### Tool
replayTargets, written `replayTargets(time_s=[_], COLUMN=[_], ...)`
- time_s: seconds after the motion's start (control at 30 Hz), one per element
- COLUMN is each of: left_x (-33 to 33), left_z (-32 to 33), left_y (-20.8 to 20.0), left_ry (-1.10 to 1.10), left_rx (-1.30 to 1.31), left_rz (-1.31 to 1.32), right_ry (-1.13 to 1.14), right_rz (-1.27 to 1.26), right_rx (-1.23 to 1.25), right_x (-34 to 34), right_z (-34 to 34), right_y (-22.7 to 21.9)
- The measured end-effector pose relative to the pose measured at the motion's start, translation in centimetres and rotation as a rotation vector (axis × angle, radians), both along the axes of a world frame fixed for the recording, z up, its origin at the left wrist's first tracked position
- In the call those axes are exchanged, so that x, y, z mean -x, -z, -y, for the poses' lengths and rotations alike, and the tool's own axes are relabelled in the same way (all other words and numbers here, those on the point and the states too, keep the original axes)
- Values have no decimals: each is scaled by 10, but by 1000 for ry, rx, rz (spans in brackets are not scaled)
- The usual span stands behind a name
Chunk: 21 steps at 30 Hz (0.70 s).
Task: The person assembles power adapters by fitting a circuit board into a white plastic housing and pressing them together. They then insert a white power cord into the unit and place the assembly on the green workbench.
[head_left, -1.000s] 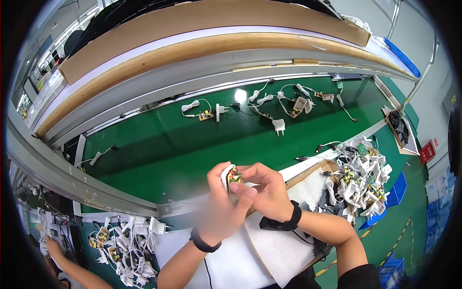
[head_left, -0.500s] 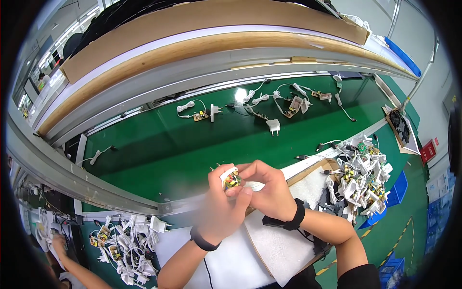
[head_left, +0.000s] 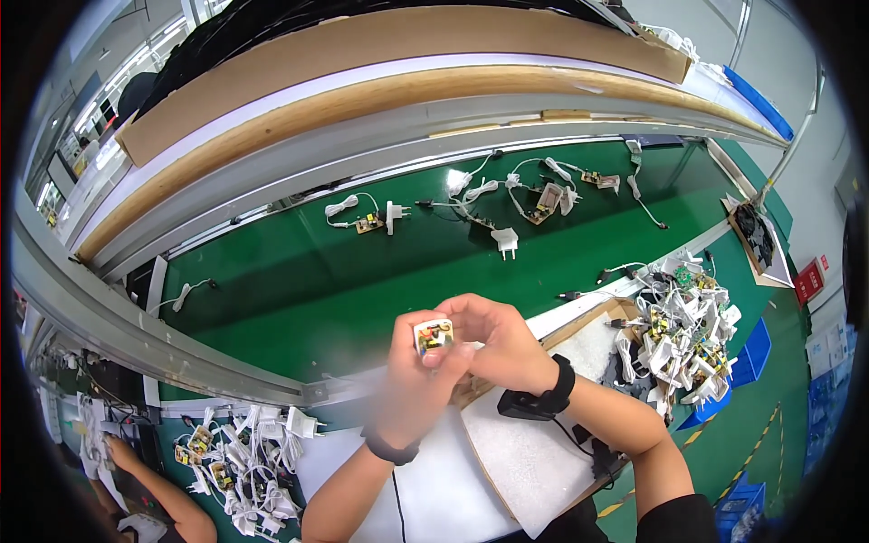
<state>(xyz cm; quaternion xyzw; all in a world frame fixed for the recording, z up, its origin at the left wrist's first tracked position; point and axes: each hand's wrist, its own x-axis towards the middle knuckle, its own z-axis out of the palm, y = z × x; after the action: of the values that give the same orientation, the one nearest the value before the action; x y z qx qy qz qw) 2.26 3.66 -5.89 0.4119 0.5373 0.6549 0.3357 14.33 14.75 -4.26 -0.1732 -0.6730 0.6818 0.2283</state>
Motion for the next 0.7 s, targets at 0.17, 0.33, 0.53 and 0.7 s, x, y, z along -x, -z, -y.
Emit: replayTargets(time_s=[0.17,0.33,0.53,0.7], left_x=[6,13,24,35], left_z=[5,3,9,23], left_y=[-13,-12,-6,-26], left_ry=[106,111,113,178], left_rx=[40,-32,-11,52], left_rz=[206,200,311,323], right_ry=[-76,-105,-121,-148], right_rz=[-113,-66,38,0], right_rx=[156,166,194,286], right_x=[2,5,13,17], right_z=[4,8,11,18], right_y=[-7,-12,-21,-35])
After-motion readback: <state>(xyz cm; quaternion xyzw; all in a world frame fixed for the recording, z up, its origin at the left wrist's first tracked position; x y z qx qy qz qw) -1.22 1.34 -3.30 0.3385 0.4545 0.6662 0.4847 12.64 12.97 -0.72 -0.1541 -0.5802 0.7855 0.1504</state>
